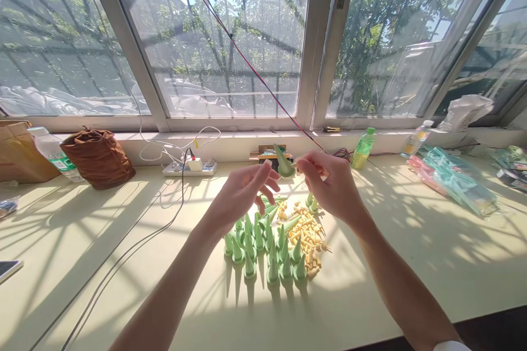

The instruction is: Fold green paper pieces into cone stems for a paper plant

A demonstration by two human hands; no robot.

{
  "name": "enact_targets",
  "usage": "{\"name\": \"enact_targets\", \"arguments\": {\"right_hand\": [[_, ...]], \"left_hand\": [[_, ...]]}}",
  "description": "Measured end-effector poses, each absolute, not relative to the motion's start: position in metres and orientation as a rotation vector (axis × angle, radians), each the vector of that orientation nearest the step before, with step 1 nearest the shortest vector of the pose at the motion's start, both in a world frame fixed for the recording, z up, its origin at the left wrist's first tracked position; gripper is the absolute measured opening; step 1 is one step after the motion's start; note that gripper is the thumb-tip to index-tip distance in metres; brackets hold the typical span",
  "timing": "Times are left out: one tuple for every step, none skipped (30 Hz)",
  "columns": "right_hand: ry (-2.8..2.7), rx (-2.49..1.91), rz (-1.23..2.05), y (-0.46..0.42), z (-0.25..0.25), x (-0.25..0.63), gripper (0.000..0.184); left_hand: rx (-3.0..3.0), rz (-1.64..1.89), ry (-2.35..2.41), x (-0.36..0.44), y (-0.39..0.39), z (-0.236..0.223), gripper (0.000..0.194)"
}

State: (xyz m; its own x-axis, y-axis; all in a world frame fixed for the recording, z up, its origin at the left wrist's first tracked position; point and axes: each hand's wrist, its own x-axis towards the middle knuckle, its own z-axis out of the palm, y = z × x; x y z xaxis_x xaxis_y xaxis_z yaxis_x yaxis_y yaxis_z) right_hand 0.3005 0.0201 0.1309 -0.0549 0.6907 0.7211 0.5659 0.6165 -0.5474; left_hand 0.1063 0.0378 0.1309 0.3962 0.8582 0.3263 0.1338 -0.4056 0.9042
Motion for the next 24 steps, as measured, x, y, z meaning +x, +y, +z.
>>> {"name": "enact_targets", "arguments": {"right_hand": [[-1.743,-1.015,0.140,0.020,0.131,0.300,0.032],[-1.771,-0.985,0.142,0.019,0.131,0.300,0.031],[-1.804,-0.950,0.140,0.019,0.131,0.300,0.029],[-1.839,-0.911,0.131,0.019,0.132,0.299,0.028],[-1.870,-0.875,0.117,0.018,0.132,0.299,0.027],[-1.892,-0.843,0.099,0.018,0.132,0.299,0.026],[-1.906,-0.821,0.081,0.018,0.132,0.298,0.025],[-1.916,-0.809,0.066,0.018,0.131,0.298,0.025],[-1.922,-0.806,0.054,0.018,0.131,0.298,0.026],[-1.927,-0.808,0.045,0.018,0.131,0.298,0.026],[-1.930,-0.815,0.035,0.018,0.130,0.298,0.026],[-1.933,-0.824,0.027,0.018,0.130,0.298,0.027],[-1.934,-0.836,0.022,0.018,0.130,0.297,0.028],[-1.935,-0.849,0.022,0.018,0.129,0.297,0.030],[-1.933,-0.865,0.027,0.018,0.129,0.297,0.031],[-1.930,-0.883,0.037,0.019,0.128,0.296,0.033],[-1.926,-0.902,0.049,0.019,0.128,0.296,0.035],[-1.922,-0.922,0.062,0.019,0.127,0.295,0.036],[-1.914,-0.944,0.074,0.019,0.127,0.295,0.038],[-1.906,-0.967,0.084,0.019,0.127,0.294,0.039],[-1.898,-0.991,0.091,0.019,0.127,0.293,0.041],[-1.890,-1.011,0.095,0.019,0.127,0.293,0.042],[-1.881,-1.027,0.100,0.020,0.127,0.292,0.043],[-1.872,-1.038,0.104,0.020,0.127,0.292,0.043]], "left_hand": [[1.715,0.980,0.832,0.105,0.038,0.132,0.048],[1.640,0.889,0.803,0.103,0.039,0.133,0.051],[1.578,0.808,0.771,0.102,0.039,0.134,0.053],[1.532,0.739,0.738,0.102,0.039,0.134,0.053],[1.499,0.687,0.704,0.101,0.039,0.134,0.053],[1.475,0.653,0.671,0.101,0.039,0.134,0.052],[1.460,0.634,0.642,0.101,0.039,0.135,0.050],[1.453,0.623,0.618,0.100,0.038,0.135,0.050],[1.455,0.621,0.599,0.100,0.038,0.135,0.049],[1.464,0.624,0.588,0.100,0.039,0.135,0.049],[1.476,0.631,0.585,0.099,0.039,0.134,0.048],[1.492,0.644,0.590,0.099,0.039,0.134,0.046],[1.509,0.665,0.598,0.099,0.039,0.134,0.043],[1.532,0.696,0.605,0.100,0.040,0.134,0.039],[1.564,0.736,0.615,0.100,0.040,0.133,0.035],[1.605,0.784,0.626,0.101,0.040,0.133,0.032],[1.655,0.837,0.639,0.102,0.039,0.132,0.029],[1.709,0.897,0.659,0.104,0.039,0.132,0.028],[1.765,0.962,0.691,0.106,0.038,0.131,0.028],[1.821,1.035,0.739,0.107,0.037,0.130,0.028],[1.878,1.107,0.797,0.109,0.036,0.130,0.029],[1.934,1.174,0.855,0.110,0.036,0.129,0.031],[1.987,1.232,0.908,0.111,0.035,0.128,0.032],[2.033,1.277,0.947,0.112,0.034,0.127,0.033]]}}
